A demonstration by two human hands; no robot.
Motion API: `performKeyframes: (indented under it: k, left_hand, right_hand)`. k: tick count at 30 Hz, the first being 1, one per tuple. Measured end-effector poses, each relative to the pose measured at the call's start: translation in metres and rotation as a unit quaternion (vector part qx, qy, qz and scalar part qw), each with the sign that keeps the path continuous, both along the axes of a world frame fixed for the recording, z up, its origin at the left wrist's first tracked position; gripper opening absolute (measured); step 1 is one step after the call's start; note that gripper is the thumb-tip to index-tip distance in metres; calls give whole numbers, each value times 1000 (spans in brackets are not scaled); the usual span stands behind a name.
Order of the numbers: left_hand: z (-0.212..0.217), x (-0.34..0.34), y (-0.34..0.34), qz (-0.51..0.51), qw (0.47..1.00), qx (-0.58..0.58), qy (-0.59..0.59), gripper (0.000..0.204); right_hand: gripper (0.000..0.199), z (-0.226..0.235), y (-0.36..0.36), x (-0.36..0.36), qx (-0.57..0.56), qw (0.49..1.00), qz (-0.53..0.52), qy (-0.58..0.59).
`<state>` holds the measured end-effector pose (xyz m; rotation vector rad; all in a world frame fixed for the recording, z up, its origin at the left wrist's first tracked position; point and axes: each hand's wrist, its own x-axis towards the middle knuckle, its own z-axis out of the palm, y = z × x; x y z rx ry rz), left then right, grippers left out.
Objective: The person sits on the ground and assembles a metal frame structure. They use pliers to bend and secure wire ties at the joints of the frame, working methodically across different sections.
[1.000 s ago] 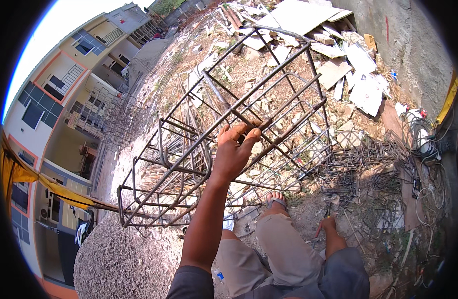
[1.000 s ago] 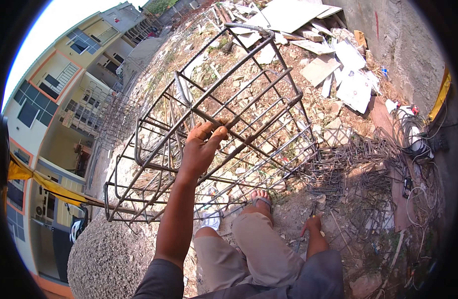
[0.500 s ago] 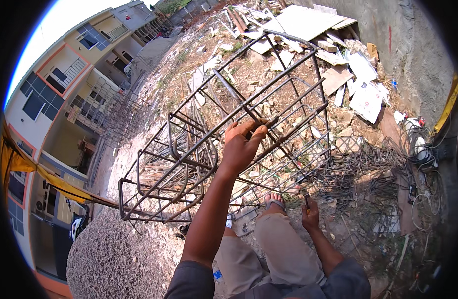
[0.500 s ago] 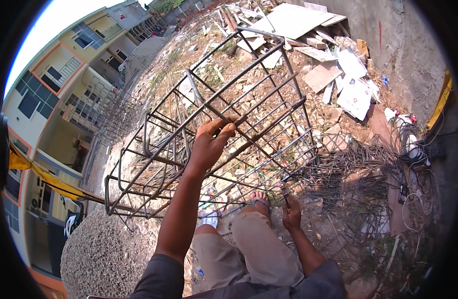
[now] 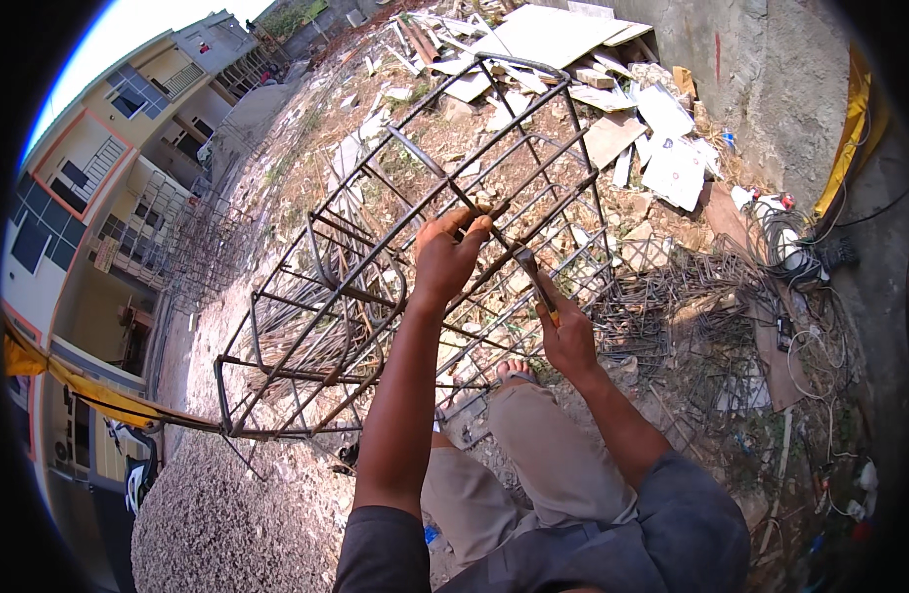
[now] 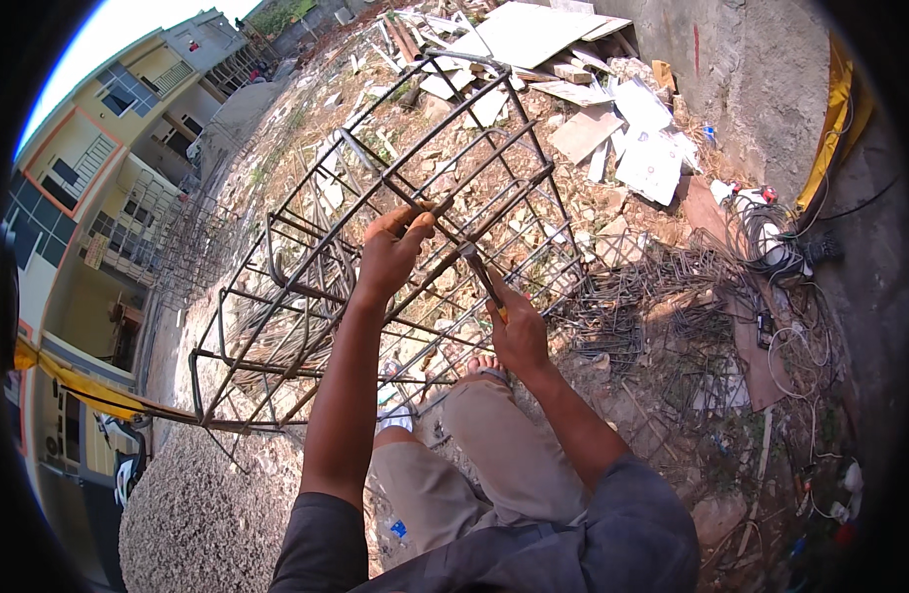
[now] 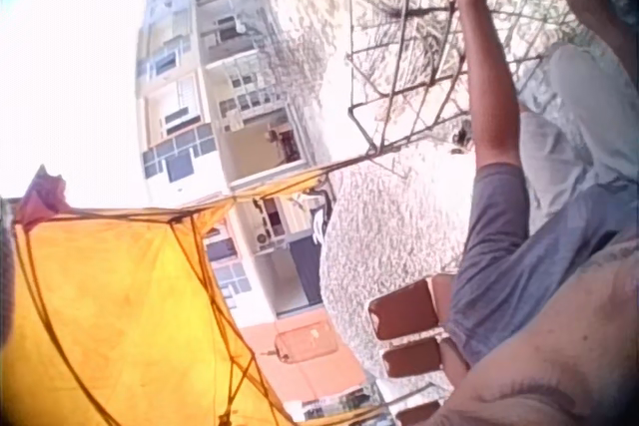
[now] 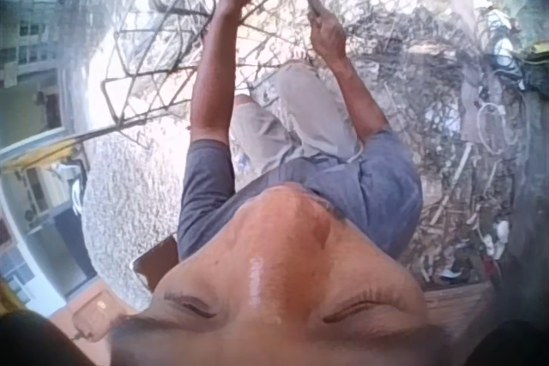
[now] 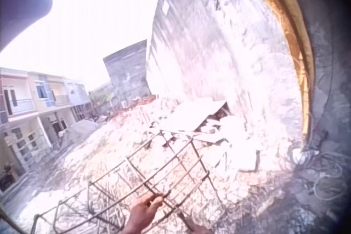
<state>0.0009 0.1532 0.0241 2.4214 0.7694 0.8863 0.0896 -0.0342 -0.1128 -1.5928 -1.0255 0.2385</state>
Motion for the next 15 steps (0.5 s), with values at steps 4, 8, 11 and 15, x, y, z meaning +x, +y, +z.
performKeyframes:
  k: [4,8,11,15]
  left_hand:
    - [-1,0,1,25,998,65,-8,29]
    - [7,-1,-3,9,999,-44,7,36]
    - [12,1,-11,5,1000,-9,0,32]
    - [11,1,-8,-4,1000,23,-17,32]
  right_hand:
    - [51,24,4,4,-45,998,30,32]
    - [57,38,9,9,-59,997,53,6]
    - [57,50,7,17,-105,992,70,-23]
    - [52,63,5,26,-177,980,40,-80]
